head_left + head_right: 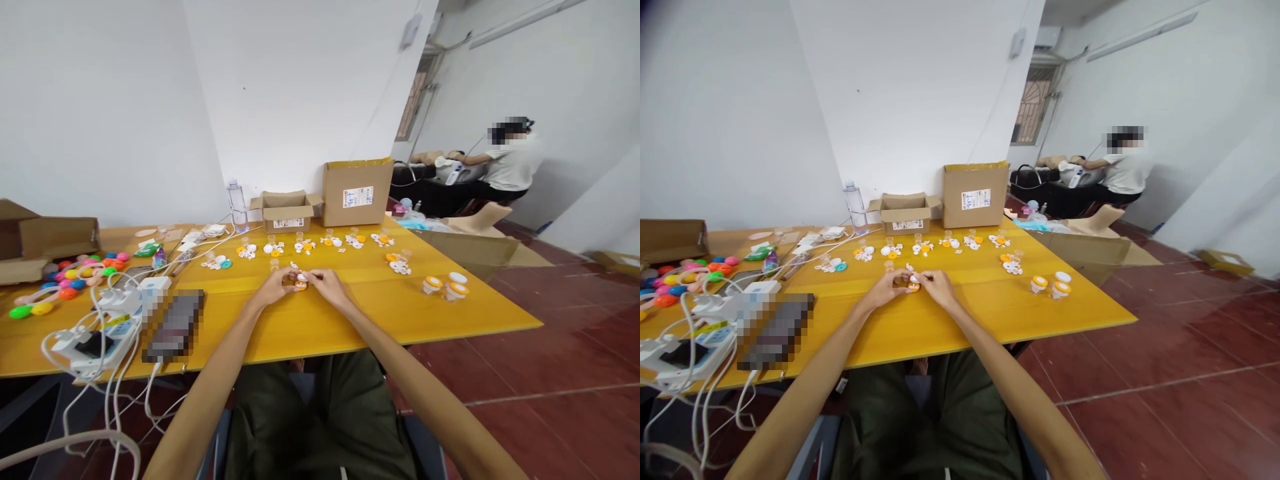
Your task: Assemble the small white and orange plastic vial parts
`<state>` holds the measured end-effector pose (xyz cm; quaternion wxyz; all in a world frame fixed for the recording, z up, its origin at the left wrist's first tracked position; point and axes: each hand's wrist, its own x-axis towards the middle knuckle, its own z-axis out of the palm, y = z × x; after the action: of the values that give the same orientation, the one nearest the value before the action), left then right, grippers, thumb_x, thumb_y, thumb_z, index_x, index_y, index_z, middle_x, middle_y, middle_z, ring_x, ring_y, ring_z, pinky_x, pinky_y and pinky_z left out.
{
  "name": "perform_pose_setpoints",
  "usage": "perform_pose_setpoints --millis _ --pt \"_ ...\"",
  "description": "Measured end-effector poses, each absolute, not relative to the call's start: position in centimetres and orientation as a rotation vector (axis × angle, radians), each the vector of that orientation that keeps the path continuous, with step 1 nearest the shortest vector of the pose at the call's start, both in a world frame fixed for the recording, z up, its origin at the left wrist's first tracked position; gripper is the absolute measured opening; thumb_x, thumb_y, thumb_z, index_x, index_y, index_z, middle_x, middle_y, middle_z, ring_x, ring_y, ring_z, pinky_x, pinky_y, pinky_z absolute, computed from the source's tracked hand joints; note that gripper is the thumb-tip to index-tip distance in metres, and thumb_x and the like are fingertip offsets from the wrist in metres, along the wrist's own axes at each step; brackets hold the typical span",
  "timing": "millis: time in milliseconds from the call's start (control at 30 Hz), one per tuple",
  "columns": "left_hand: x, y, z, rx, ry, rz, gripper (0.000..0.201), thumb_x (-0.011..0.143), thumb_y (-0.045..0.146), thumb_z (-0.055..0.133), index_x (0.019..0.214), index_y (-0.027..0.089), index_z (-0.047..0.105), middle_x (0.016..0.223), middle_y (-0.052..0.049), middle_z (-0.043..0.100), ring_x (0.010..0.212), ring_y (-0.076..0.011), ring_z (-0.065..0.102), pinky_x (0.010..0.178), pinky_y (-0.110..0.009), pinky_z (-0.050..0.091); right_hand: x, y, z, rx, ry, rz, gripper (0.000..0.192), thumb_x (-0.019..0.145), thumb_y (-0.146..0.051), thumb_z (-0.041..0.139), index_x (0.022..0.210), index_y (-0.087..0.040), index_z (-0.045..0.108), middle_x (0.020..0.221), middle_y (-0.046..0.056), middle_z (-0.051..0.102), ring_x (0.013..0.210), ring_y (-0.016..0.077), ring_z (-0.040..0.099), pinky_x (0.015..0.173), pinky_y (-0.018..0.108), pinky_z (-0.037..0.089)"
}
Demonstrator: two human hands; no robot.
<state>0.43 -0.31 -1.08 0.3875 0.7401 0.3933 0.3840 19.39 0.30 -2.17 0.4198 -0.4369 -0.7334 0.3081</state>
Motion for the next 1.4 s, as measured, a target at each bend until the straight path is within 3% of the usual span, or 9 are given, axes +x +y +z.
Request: perform_pose_setpoints --millis 300,733,1400 --pt "0.2 0.4 -1.8 1.869 0.997 0.965 0.034 0.07 0.018 0.077 0.103 0.019 0.07 0.101 -0.005 0.074 0.095 -0.0189 0.067 0.087 -0.032 0.053 19.0 -0.8 -2.2 -1.017 -1.844 0.688 0.034 0.088 -0.044 0.055 0.072 -0.024 0.076 0.079 0.003 0.075 0.077 0.0237 0.066 0.071 0.032 0.05" --pt "0.2 0.5 -1.8 1.824 0.959 0.962 0.029 0.069 0.019 0.077 0.097 0.017 0.068 0.095 -0.006 0.073 0.098 -0.0213 0.068 0.09 -0.035 0.053 19.2 -1.0 -2.4 -1.01 -1.905 0.669 0.018 0.087 -0.031 0.062 0.085 -0.028 0.08 0.093 0.004 0.076 0.089 0.0243 0.067 0.082 0.037 0.051" --pt "0.0 1.0 -2.4 1.814 0.935 0.952 0.032 0.069 0.022 0.077 0.1 0.017 0.069 0.104 -0.008 0.073 0.099 -0.0212 0.067 0.089 -0.034 0.053 19.2 -1.5 -1.9 -1.062 -1.984 0.619 0.019 0.086 -0.019 0.065 0.094 -0.029 0.079 0.101 0.004 0.076 0.093 0.0214 0.069 0.083 0.032 0.052"
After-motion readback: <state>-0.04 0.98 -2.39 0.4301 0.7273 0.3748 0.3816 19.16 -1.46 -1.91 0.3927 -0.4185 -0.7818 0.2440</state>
